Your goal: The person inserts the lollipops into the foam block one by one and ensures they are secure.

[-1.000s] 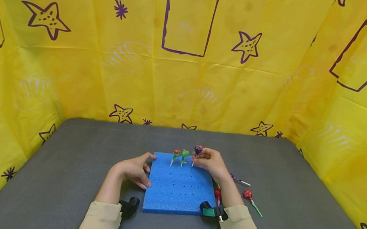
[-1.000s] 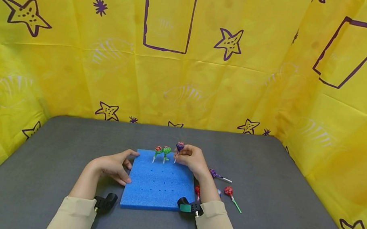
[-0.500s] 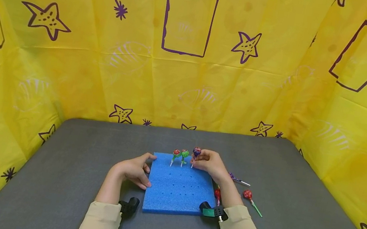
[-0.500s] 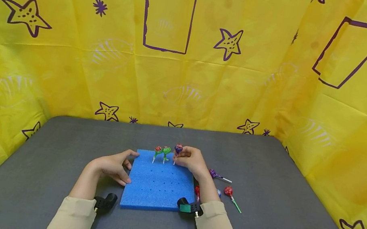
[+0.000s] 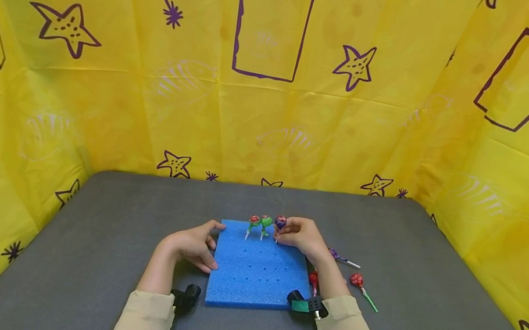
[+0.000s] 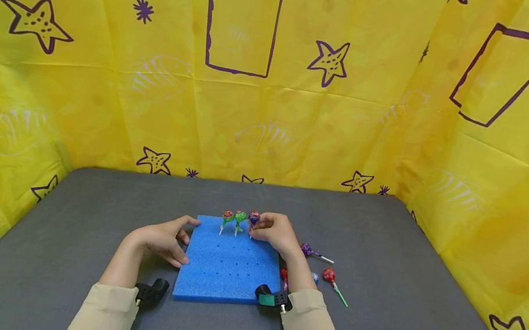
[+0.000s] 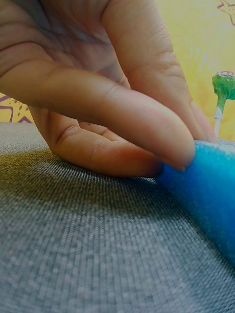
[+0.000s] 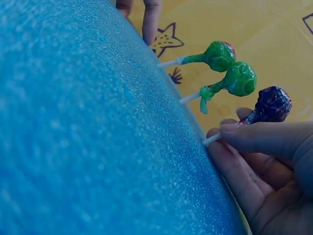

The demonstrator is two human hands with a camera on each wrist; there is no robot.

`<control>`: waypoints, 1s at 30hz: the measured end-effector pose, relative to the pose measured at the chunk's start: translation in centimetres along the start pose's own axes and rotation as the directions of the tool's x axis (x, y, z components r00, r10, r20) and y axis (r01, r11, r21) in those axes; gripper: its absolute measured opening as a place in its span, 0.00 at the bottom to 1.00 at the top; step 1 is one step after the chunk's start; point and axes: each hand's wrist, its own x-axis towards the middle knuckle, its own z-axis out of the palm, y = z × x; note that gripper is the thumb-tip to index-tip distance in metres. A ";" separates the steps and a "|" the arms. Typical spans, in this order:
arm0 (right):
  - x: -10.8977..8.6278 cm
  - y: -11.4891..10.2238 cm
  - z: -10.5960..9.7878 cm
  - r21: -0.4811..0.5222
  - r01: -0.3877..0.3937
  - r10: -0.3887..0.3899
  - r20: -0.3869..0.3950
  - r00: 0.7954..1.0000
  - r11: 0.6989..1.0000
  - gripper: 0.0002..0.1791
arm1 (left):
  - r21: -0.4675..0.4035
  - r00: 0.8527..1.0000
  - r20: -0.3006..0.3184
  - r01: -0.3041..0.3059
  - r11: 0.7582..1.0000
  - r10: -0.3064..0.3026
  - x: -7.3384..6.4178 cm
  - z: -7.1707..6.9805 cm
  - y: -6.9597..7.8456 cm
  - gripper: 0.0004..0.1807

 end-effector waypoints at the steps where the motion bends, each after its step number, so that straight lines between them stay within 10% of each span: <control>1: 0.0 0.0 0.0 -0.002 0.002 -0.002 -0.002 1.000 1.000 0.13 | 0.001 1.000 -0.001 0.000 1.000 0.000 0.0 0.0 0.0 0.53; 30: -0.2 -0.6 0.0 -0.092 0.002 -0.004 -0.022 1.000 0.996 0.16 | 0.014 1.000 -0.015 0.009 1.000 -0.009 0.0 0.1 0.1 0.52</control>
